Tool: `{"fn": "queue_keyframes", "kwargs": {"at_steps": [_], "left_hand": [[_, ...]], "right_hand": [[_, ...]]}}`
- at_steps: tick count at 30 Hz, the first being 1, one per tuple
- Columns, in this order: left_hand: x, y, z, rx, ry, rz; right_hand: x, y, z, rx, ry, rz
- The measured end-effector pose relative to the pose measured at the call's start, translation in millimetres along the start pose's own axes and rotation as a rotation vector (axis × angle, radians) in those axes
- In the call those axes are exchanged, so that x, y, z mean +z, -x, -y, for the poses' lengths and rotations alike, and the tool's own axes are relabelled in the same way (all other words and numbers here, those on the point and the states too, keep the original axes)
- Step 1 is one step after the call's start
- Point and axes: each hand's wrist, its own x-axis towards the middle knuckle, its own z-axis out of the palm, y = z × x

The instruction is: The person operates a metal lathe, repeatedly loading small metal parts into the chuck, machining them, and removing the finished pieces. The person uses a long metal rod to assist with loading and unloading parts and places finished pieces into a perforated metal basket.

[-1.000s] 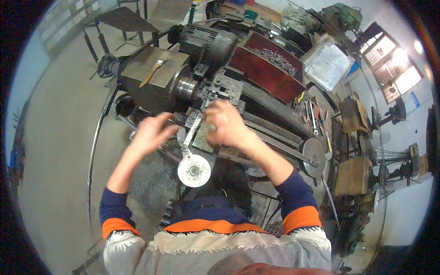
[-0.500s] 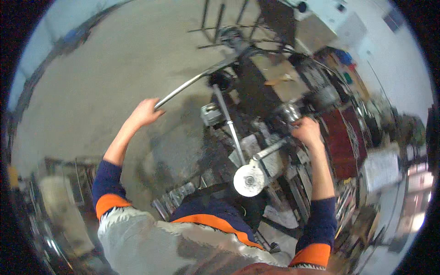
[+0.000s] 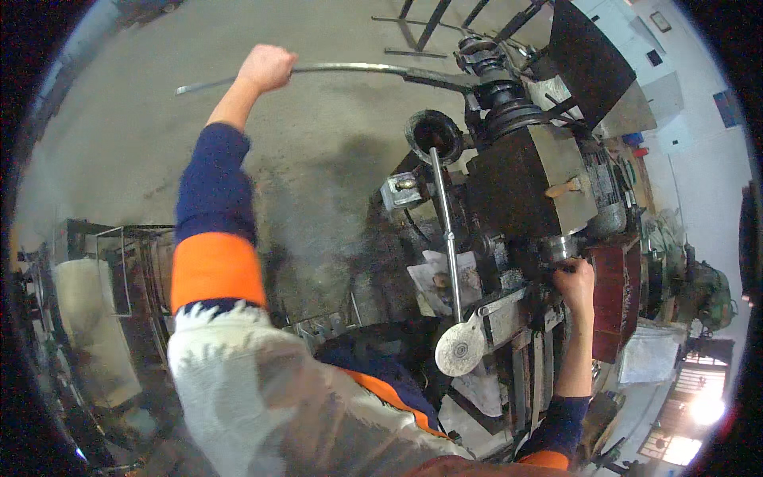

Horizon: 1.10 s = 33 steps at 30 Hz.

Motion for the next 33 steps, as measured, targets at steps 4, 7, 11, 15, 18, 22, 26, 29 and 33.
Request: {"fn": "queue_keyframes", "kwargs": {"at_steps": [4, 7, 11, 15, 18, 22, 26, 29, 33], "left_hand": [[18.9, -14.4, 8.3, -0.117, 0.021, 0.029], [4.3, -7.2, -15.8, -0.374, 0.104, 0.017], [1.0, 17.4, -43.9, -0.604, 0.218, 0.024], [-27.6, 74.1, -91.0, -0.529, 0.199, -0.058], [-25.9, 65.3, -78.0, -0.583, 0.302, 0.043], [-40.5, 42.3, -109.5, -0.28, 0.443, -0.291], [56.9, 26.3, -187.0, -0.244, 0.948, -0.114], [112.3, 20.9, -271.0, -0.109, 0.697, 0.364], [129.0, 5.6, -314.2, 0.061, 0.48, 0.403]], "right_hand": [[2.2, -4.8, -6.8, 0.074, 0.043, 0.105], [3.9, 3.0, -17.9, 0.029, 0.041, 0.083], [15.5, 6.9, -31.1, -0.02, 0.032, -0.024], [-4.4, 9.7, 1.6, -0.018, 0.138, 0.001], [-9.4, 8.3, 0.7, 0.05, 0.153, 0.111], [-31.3, 52.8, 6.5, -0.125, 0.068, -0.25], [-56.9, 144.1, -12.0, -0.001, 0.026, -0.374], [-42.4, 231.6, -54.0, 0.185, -0.015, -0.437], [-40.4, 344.4, -79.3, 0.545, -0.075, -0.336]]}}
